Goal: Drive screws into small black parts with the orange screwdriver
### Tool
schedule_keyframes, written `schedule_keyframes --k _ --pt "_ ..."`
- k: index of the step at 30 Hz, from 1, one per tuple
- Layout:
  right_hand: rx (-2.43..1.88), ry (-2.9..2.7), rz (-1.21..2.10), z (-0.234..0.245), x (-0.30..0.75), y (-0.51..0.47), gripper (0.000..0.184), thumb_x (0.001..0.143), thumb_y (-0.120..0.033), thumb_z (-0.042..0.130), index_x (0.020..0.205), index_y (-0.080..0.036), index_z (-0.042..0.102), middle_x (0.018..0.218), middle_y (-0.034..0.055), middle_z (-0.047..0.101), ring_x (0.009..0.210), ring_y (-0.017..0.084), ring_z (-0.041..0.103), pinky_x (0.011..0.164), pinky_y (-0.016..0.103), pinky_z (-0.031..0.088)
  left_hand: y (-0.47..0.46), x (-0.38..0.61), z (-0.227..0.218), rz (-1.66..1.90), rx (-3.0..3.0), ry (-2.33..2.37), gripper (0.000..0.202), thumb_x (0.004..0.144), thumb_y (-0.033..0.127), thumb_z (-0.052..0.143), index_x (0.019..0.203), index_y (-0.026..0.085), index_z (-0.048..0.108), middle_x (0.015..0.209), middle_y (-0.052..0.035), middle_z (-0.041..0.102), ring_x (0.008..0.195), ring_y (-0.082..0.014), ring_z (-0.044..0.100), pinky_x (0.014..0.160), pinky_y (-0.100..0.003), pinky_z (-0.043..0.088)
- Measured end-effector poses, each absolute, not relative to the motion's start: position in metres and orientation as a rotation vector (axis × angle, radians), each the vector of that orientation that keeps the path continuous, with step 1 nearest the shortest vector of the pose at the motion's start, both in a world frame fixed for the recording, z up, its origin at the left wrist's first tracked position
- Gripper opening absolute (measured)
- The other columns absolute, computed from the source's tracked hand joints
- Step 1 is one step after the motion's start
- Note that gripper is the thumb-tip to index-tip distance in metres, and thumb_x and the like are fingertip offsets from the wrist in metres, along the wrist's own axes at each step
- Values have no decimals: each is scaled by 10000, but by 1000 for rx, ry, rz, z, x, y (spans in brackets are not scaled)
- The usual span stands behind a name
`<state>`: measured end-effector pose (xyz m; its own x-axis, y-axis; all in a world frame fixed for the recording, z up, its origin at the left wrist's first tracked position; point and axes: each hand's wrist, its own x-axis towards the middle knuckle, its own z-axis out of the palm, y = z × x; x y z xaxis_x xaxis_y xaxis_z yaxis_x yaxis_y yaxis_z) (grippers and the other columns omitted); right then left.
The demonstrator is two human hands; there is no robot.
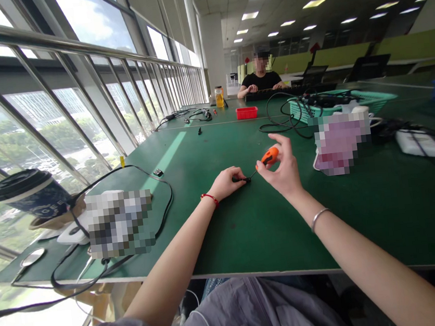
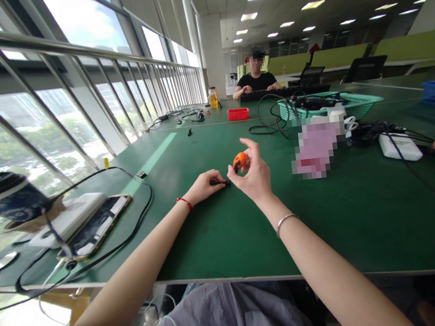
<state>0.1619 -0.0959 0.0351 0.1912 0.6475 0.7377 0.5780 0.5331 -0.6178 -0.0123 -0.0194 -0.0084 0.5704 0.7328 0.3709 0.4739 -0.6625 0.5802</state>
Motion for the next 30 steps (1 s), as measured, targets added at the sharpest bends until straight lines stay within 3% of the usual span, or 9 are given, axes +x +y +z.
schedule_keyframes --k 3,9,11,16,18,22,25,27,30 --pt "-1142 -1427 13 36 164 -95 657 677 -378 648 1263 -202 407 722 -35 548 591 140 541 570 260 438 -22 -12 -6 839 2375 965 26 745 173 631 736 149 625 771 -13 624 746 -136 590 732 -257 475" --pt "-1228 -1470 105 39 162 -98 250 753 -403 570 904 -205 595 500 -68 437 467 113 444 540 249 393 -22 -11 -5 838 2367 967 12 743 160 627 740 148 626 778 -15 629 748 -138 590 735 -263 474" --pt "-1197 -1479 101 37 161 -98 221 747 -355 566 909 -208 594 520 -67 443 469 108 437 539 246 395 -21 -12 -6 840 2370 968 16 743 164 627 742 149 627 780 -16 631 749 -139 590 732 -264 474" --pt "-1027 -1459 69 34 163 -94 606 689 -316 615 1253 -210 421 790 -17 560 600 127 534 591 266 456 -21 -12 -7 840 2372 970 21 741 171 630 736 151 625 770 -13 622 739 -136 586 724 -259 471" --pt "-1052 -1462 49 34 163 -93 640 691 -350 625 1274 -214 398 757 -29 555 588 131 529 587 267 453 -21 -12 -6 838 2372 972 23 740 172 630 732 151 623 764 -11 621 737 -135 585 724 -257 470" --pt "-1196 -1500 62 37 162 -97 340 745 -423 586 1015 -217 572 511 -74 461 477 122 460 538 248 390 -23 -12 -5 834 2366 981 20 741 169 627 728 155 621 760 -9 621 744 -135 586 733 -257 472" --pt "-1215 -1523 95 37 162 -98 220 772 -411 559 864 -216 603 493 -60 469 458 111 441 532 243 377 -23 -12 -5 835 2362 978 12 738 164 626 732 154 622 768 -10 623 747 -135 587 739 -259 476" --pt "-1182 -1523 81 36 162 -97 227 760 -359 564 933 -215 595 544 -55 484 479 112 447 548 248 395 -22 -12 -5 837 2364 972 13 738 165 624 733 153 621 769 -11 622 742 -135 586 738 -261 477" --pt "-1058 -1509 29 34 163 -95 476 711 -311 600 1165 -211 497 765 -11 548 606 130 515 623 275 456 -21 -11 -6 839 2365 971 20 738 170 623 730 152 620 761 -10 619 731 -133 582 728 -260 478"
